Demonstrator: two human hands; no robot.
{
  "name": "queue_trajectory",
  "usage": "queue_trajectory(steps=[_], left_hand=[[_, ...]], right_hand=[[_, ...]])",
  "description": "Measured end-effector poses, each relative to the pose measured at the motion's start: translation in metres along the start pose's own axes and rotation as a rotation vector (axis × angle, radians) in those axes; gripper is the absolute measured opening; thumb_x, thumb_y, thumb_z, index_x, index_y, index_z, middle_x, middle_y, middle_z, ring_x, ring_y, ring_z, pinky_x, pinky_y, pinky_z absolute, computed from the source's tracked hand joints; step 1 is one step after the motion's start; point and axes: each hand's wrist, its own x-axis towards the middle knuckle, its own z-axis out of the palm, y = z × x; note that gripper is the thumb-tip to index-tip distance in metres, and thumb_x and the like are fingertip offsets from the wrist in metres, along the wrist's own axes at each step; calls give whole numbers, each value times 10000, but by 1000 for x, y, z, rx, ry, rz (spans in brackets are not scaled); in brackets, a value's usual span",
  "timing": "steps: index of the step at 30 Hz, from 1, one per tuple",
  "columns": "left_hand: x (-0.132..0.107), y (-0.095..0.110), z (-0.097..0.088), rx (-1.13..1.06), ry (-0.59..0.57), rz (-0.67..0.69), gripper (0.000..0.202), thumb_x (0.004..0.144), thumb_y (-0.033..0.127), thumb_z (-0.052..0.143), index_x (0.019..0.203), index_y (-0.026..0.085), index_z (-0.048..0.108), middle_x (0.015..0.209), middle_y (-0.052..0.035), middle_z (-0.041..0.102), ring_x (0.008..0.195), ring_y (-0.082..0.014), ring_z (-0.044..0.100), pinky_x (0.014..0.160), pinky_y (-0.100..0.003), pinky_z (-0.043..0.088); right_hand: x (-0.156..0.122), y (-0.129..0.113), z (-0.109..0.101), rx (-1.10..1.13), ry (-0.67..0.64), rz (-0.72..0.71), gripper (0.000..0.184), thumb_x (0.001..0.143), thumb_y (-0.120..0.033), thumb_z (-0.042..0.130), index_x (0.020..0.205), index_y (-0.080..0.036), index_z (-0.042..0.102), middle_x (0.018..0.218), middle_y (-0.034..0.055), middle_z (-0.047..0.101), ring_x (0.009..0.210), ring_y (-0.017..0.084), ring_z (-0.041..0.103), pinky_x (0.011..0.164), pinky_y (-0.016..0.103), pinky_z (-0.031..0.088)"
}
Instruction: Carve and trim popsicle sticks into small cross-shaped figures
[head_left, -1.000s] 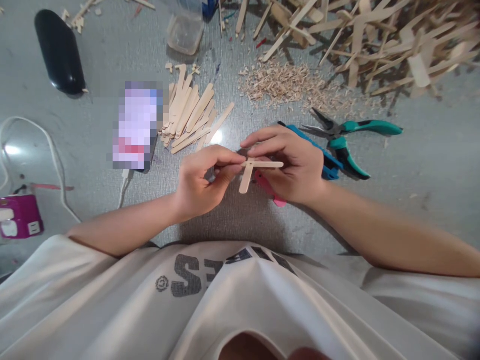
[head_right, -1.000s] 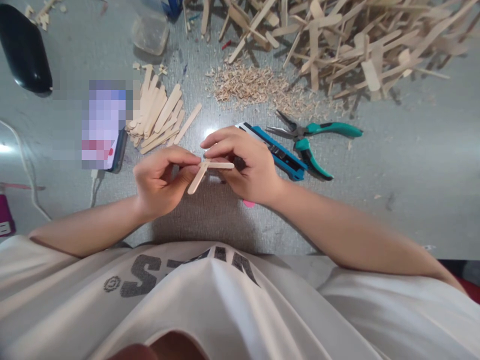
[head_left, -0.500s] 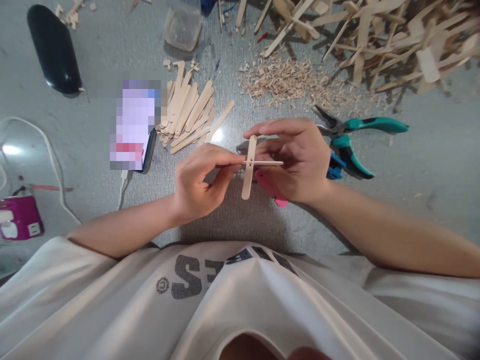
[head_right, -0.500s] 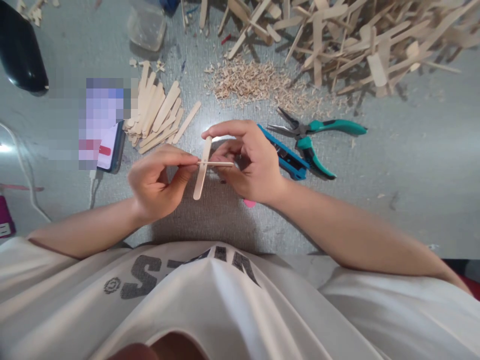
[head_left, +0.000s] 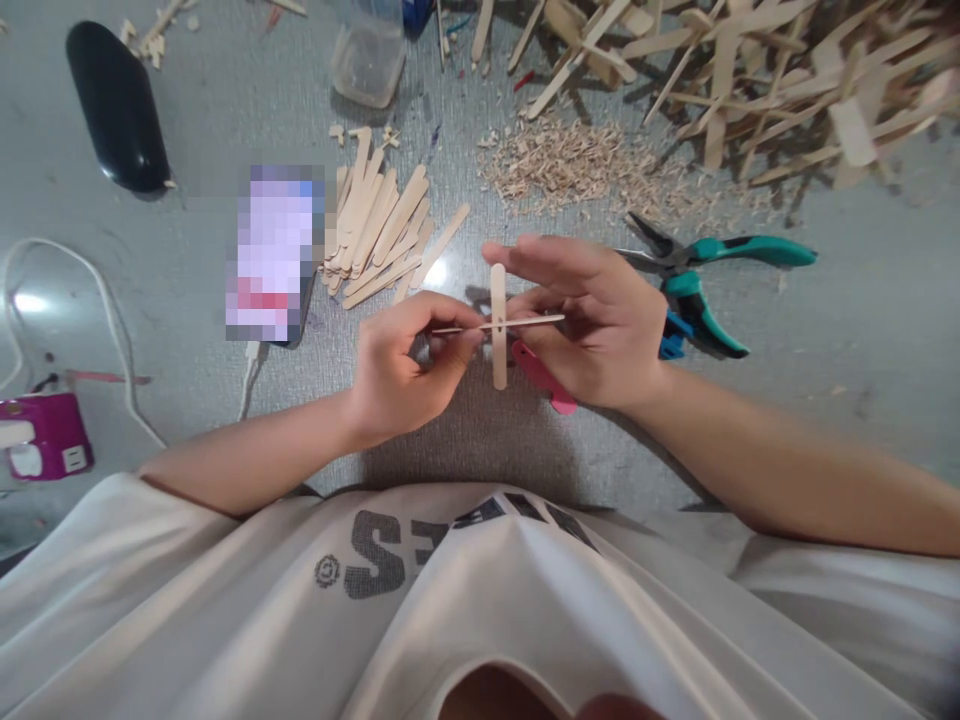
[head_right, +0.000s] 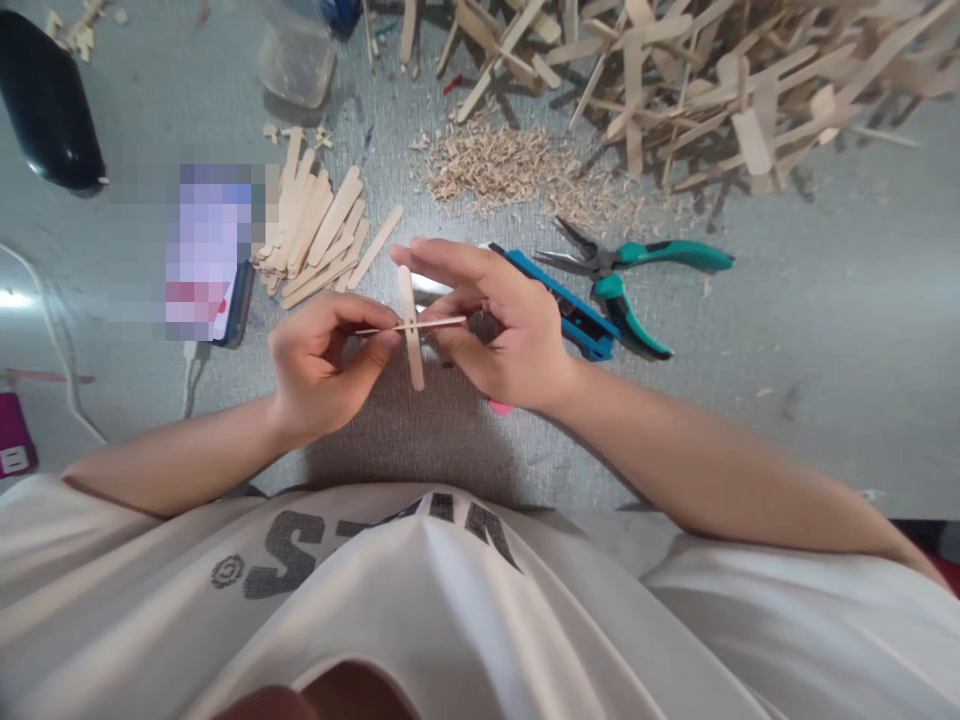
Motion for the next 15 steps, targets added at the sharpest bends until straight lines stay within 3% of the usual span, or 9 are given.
queue_trajectory(steps=[2,4,8,9,11,13,15], left_hand=[[1,1,0,-119,-63,-89,58,984,194,830,952,182,784,806,-6,784,664,-91,711,601,-195,534],[4,-1,-1,-260,-92,-221,183,948,285,912,903,178,769,812,-13,797,671,-101,734,594,-196,548],[10,-8,0,-519,86,-443,416,846,452,1028,819,185,710,795,11,790,614,-74,709,568,-184,562],[11,-10,0,-564,126,-463,437,827,452,1043,808,187,696,792,19,784,605,-64,696,565,-177,561],[12,-11,1,-619,165,-477,458,789,422,1072,795,188,679,802,24,781,631,-61,704,573,-167,562],[11,-10,2,-633,177,-465,472,753,396,1096,794,191,673,799,29,768,667,-65,721,591,-164,567],[11,-8,3,-622,185,-460,497,732,406,1108,795,195,662,768,46,734,638,-60,703,580,-167,564]], right_hand=[[1,-2,-1,-10,-36,-22,592,1096,-272,694,1650,-437,569,1574,33,750,1154,233,851,746,339,730],[3,-6,-2,-56,-2,-16,568,1079,-292,730,1616,-410,588,1488,44,790,1223,251,833,734,332,719],[8,-20,-6,-391,224,150,280,1105,-479,689,1319,-299,683,1089,59,804,905,216,796,662,350,646],[10,-26,-8,-513,205,209,256,1124,-505,633,1246,-287,691,1025,60,790,846,216,765,669,371,629],[16,-41,-15,-734,44,314,253,1117,-483,588,1127,-263,713,950,71,780,789,233,729,703,409,592],[24,-58,-26,-960,-147,376,252,1053,-465,641,1086,-234,737,967,103,793,817,272,734,728,428,545],[33,-72,-38,-1173,-235,467,268,996,-472,684,1081,-226,747,965,126,797,885,334,751,719,428,486]])
